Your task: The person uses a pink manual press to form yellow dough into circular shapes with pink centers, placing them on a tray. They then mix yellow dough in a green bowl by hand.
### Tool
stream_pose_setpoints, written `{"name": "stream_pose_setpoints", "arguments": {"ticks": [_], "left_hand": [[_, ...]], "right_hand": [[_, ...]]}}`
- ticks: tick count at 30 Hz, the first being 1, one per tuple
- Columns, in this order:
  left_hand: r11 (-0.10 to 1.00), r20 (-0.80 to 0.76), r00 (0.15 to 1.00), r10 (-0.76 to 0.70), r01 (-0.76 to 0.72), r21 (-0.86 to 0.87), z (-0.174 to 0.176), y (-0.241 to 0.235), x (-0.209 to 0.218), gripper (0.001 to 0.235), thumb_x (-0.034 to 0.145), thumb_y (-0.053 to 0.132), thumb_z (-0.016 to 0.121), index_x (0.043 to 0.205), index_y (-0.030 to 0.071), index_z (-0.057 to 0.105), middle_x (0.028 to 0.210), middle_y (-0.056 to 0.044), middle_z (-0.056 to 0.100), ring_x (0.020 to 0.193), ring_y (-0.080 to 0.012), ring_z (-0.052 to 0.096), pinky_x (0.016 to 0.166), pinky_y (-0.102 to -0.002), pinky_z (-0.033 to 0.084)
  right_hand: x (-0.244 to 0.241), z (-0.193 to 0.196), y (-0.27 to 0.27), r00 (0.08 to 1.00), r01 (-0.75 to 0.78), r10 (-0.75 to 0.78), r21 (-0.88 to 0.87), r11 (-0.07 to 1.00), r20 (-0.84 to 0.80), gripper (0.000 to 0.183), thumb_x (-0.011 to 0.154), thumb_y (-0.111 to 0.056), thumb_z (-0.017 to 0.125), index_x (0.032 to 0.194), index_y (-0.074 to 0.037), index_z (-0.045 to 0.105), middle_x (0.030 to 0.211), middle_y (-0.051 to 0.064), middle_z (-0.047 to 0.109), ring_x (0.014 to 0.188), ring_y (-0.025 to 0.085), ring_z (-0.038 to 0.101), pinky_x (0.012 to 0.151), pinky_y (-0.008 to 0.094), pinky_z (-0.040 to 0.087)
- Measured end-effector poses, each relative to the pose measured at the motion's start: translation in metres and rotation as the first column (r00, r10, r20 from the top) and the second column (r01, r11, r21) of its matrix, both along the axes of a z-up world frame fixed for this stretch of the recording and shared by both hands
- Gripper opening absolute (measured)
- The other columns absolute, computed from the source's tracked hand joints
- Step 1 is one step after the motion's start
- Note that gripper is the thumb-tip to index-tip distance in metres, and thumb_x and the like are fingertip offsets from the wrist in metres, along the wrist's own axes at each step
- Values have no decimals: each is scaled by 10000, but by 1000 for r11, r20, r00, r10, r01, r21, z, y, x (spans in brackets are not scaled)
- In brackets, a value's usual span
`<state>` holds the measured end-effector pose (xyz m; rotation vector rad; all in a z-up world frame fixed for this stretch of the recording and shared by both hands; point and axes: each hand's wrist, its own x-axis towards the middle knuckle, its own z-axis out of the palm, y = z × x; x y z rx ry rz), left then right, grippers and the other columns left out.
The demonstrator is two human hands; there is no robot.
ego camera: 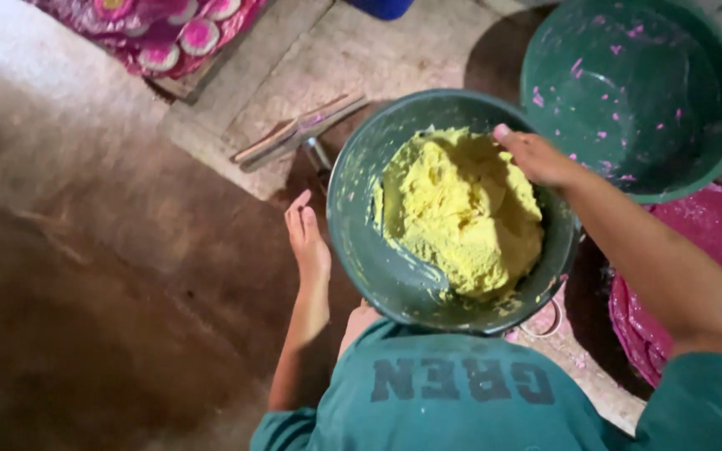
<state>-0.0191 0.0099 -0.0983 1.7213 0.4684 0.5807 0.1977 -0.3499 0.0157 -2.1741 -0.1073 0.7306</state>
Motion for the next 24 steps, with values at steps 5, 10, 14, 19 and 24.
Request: {"name": "stream_pose_setpoints", "arguments": {"ticks": [5,10,14,19,24], "left_hand": [[968,-57,967,-250,248,-45,97,-17,20,544,981,-16,539,1507,48,412,1445,-185,540,1344,-288,518,1135,-378,384],[974,-103,969,-225,222,-36,126,-22,23,555,958,-90,484,1493,45,419,1410,-185,578,1331,-301,570,1125,-369,411],[977,-107,972,-210,212,11,123,-21,25,586,929,-112,490,1490,44,423,1415,-195,563,1331,-324,563,1124,-378,414],[979,-105,975,-194,200,45,114,-19,28,605,909,-130,482,1487,45,436,1420,-195,559,1336,-334,560,1133,-386,408],[975,-77,978,-196,202,91,111,-18,25,599,907,-121,507,1477,50,439,1424,-197,557,1339,-343,549,1134,-390,398]], "right_hand": [[54,-26,19,981,-110,101,-43,993,-164,839,993,-701,291,1331,-23,652,1289,94,686,1120,208,611,970,381,477],[71,-51,52,934,-220,146,-203,954,-327,1067,985,-817,290,1298,92,755,1320,319,702,1217,499,653,997,563,520],[68,-64,89,879,-473,424,-278,836,-219,1031,818,-867,438,1475,-78,524,1495,205,496,1383,342,458,1131,457,355],[60,-66,140,728,-675,684,-216,705,-43,1074,741,-775,694,1508,-62,456,1555,188,435,1425,338,395,1162,431,311],[44,-58,157,626,-766,730,-41,642,-273,1004,679,-707,722,1466,-107,550,1540,141,542,1407,285,511,1149,401,404]]}}
